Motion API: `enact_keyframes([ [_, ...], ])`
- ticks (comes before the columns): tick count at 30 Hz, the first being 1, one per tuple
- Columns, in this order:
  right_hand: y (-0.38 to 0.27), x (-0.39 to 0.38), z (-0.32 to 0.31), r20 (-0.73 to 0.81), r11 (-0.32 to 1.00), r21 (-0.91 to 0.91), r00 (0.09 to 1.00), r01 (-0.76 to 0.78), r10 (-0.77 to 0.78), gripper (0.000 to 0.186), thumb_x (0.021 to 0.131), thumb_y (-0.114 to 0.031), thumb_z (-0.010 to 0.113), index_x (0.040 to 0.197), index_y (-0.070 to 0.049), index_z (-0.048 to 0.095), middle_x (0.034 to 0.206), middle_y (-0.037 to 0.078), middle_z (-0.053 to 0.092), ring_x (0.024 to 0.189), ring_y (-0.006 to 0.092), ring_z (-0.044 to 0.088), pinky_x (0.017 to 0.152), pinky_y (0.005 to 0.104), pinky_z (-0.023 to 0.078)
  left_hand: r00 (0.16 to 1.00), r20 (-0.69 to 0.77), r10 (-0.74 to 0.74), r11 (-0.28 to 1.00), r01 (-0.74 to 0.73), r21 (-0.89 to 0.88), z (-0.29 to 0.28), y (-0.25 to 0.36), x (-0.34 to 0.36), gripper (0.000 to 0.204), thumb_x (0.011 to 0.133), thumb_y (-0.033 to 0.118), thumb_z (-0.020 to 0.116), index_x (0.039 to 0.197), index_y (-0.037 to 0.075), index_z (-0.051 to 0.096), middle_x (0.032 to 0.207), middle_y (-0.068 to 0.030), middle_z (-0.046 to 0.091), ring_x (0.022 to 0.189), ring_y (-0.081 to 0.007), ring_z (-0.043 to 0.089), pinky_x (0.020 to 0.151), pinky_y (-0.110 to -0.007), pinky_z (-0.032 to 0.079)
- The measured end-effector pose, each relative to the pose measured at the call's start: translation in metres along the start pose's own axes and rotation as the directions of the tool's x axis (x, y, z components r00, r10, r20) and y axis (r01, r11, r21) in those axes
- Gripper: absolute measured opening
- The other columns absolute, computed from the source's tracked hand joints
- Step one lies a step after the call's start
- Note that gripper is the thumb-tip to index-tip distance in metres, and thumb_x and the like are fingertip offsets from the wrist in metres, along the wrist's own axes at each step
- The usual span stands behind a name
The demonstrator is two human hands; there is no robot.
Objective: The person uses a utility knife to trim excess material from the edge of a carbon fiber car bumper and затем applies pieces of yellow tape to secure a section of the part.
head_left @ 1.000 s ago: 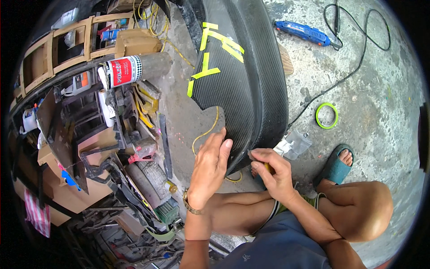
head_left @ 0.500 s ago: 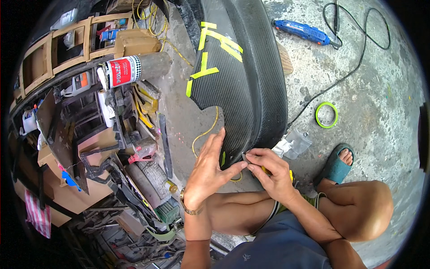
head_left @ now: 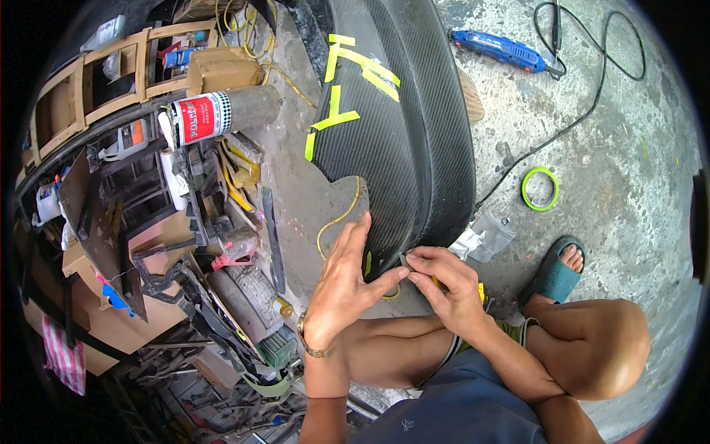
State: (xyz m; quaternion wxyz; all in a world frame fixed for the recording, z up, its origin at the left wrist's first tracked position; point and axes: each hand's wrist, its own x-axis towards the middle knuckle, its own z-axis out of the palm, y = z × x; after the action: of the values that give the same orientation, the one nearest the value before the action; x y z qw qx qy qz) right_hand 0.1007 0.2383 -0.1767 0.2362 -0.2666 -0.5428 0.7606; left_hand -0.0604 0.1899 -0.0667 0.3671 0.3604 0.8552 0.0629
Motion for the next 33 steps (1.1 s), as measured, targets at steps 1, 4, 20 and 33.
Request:
enact_keyframes([
  [1,0.0,0.0,0.001,-0.002,1.0,-0.009,1.0,-0.006,0.006,0.02,0.09,-0.002,0.072,0.109,0.001,0.071,0.111,0.016,0.068,0.097,0.0302,0.069,0.083,0.0355,0.056,1.0,0.0,-0.001,1.0,0.001,0.0,0.0,0.0,0.0,0.09,0.078,0.026,0.086,0.143,-0.017,0.04,0.124,-0.0252,0.056,0.121,-0.0395,0.055,0.104,-0.042,0.044],
  [4,-0.002,0.0,0.001,-0.008,0.999,-0.032,1.0,-0.012,0.012,0.02,0.089,-0.002,0.072,0.108,0.001,0.07,0.11,0.017,0.068,0.097,0.0313,0.069,0.083,0.0364,0.056,1.0,-0.004,0.004,1.0,-0.004,0.012,0.002,-0.001,0.0,0.09,0.077,0.024,0.086,0.143,-0.017,0.04,0.124,-0.0254,0.057,0.12,-0.0406,0.055,0.103,-0.043,0.044],
  [20,0.002,0.005,0.005,-0.175,0.994,-0.105,0.984,0.029,-0.047,0.029,0.084,0.005,0.074,0.111,0.001,0.067,0.112,0.017,0.063,0.095,0.0334,0.067,0.08,0.0371,0.055,0.997,-0.081,0.009,0.997,-0.003,0.075,0.009,0.005,-0.001,0.081,0.082,0.025,0.083,0.14,-0.015,0.044,0.126,-0.0273,0.057,0.118,-0.043,0.056,0.101,-0.045,0.045],
  [33,-0.004,0.005,-0.005,0.018,0.944,0.15,0.955,-0.295,0.296,0.015,0.1,-0.006,0.06,0.111,0.001,0.065,0.083,0.014,0.069,0.071,0.0238,0.069,0.065,0.0341,0.053,0.997,-0.063,-0.05,0.999,0.049,-0.021,0.0,0.001,0.001,0.063,0.091,0.025,0.074,0.136,-0.012,0.05,0.125,-0.0268,0.06,0.118,-0.0409,0.06,0.098,-0.045,0.048],
])
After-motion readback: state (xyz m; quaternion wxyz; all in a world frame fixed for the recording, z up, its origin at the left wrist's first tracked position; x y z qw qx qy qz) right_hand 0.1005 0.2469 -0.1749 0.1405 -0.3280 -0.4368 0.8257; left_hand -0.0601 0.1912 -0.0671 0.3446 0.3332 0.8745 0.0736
